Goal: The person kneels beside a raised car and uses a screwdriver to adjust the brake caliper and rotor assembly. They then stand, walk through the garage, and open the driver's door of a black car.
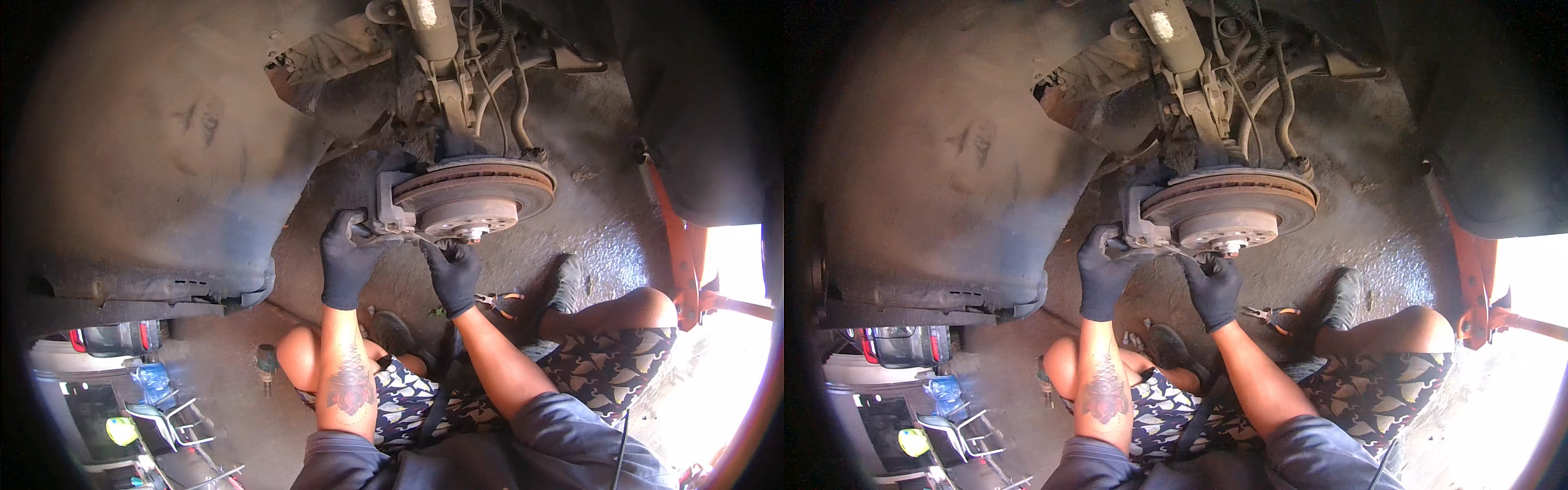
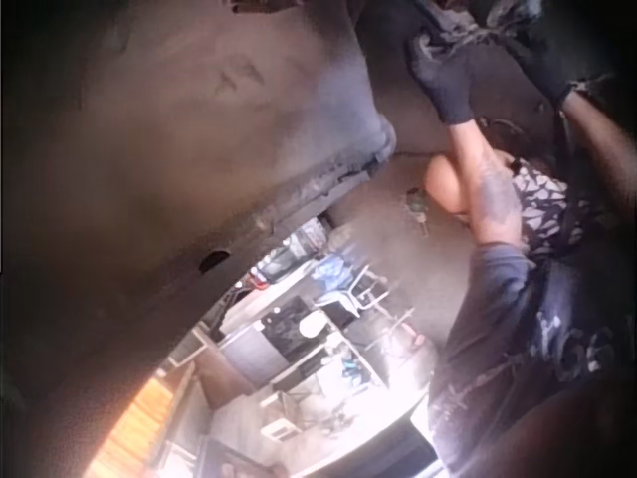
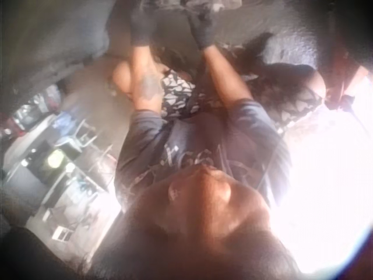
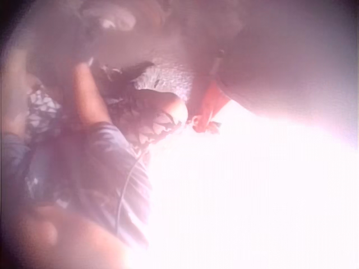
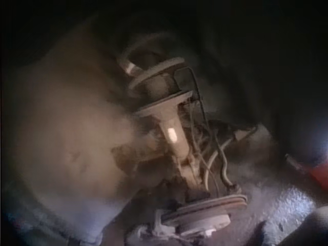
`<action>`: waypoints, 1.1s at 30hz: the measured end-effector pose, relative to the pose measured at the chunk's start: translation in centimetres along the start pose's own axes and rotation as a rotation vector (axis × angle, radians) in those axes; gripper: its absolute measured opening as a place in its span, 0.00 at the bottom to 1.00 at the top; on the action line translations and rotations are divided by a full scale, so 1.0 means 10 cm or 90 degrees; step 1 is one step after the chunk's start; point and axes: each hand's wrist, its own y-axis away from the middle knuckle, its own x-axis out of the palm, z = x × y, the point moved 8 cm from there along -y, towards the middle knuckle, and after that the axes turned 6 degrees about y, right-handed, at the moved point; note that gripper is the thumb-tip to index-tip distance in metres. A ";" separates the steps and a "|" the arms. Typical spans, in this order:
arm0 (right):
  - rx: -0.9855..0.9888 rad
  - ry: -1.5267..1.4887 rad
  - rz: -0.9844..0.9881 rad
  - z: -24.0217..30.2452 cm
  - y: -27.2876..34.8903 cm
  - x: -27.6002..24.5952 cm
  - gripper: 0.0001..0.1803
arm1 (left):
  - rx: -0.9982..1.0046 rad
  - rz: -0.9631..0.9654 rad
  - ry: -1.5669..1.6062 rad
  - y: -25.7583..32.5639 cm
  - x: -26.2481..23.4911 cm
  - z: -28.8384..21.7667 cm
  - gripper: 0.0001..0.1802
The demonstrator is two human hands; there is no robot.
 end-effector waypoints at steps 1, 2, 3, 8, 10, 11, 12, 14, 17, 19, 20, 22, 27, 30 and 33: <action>0.008 0.013 0.015 0.13 0.01 -0.02 0.13 | 0.014 -0.006 -0.024 0.01 -0.03 -0.01 0.29; 0.015 0.030 0.021 0.19 0.00 -0.04 0.12 | 0.036 -0.017 -0.031 0.00 -0.03 -0.03 0.28; 0.030 0.001 0.017 0.18 0.00 -0.01 0.13 | 0.058 -0.027 -0.037 0.01 -0.03 -0.05 0.28; 0.112 -0.132 0.070 -0.15 -0.01 0.15 0.15 | 0.083 -0.045 -0.056 0.07 0.01 -0.03 0.26; 0.107 -0.126 0.071 -0.20 -0.03 0.15 0.16 | 0.060 -0.029 -0.056 0.04 0.03 -0.06 0.26; 0.103 -0.121 0.073 -0.20 -0.04 0.14 0.16 | 0.055 -0.011 -0.039 0.02 0.04 -0.11 0.28; 0.099 -0.115 0.074 -0.20 -0.04 0.12 0.15 | 0.050 0.007 -0.023 0.00 0.05 -0.17 0.29; 0.089 -0.109 0.084 -0.06 -0.05 0.11 0.12 | 0.038 0.011 -0.014 -0.01 0.04 -0.20 0.31; 0.056 -0.056 0.090 -0.08 -0.06 0.08 0.13 | 0.035 -0.020 -0.038 0.05 0.09 -0.08 0.33; 0.076 -0.052 0.097 -0.12 -0.04 0.09 0.14 | 0.055 -0.039 -0.073 0.09 0.09 -0.06 0.35; 0.087 -0.050 0.101 -0.14 -0.03 0.09 0.14 | 0.053 -0.052 -0.065 0.10 0.10 -0.04 0.36; 0.063 -0.042 0.070 -0.09 -0.05 0.03 0.14 | 0.048 -0.074 -0.051 0.12 0.13 0.02 0.37; 0.002 0.078 -0.006 0.13 0.02 -0.10 0.14 | 0.094 -0.137 -0.063 0.17 0.17 0.08 0.35; 0.044 0.017 -0.021 -0.05 0.05 -0.02 0.14 | 0.114 -0.152 -0.081 0.18 0.19 0.01 0.33; 0.109 -0.055 0.009 -0.10 0.04 0.06 0.13 | 0.052 -0.097 -0.028 0.12 0.18 -0.09 0.32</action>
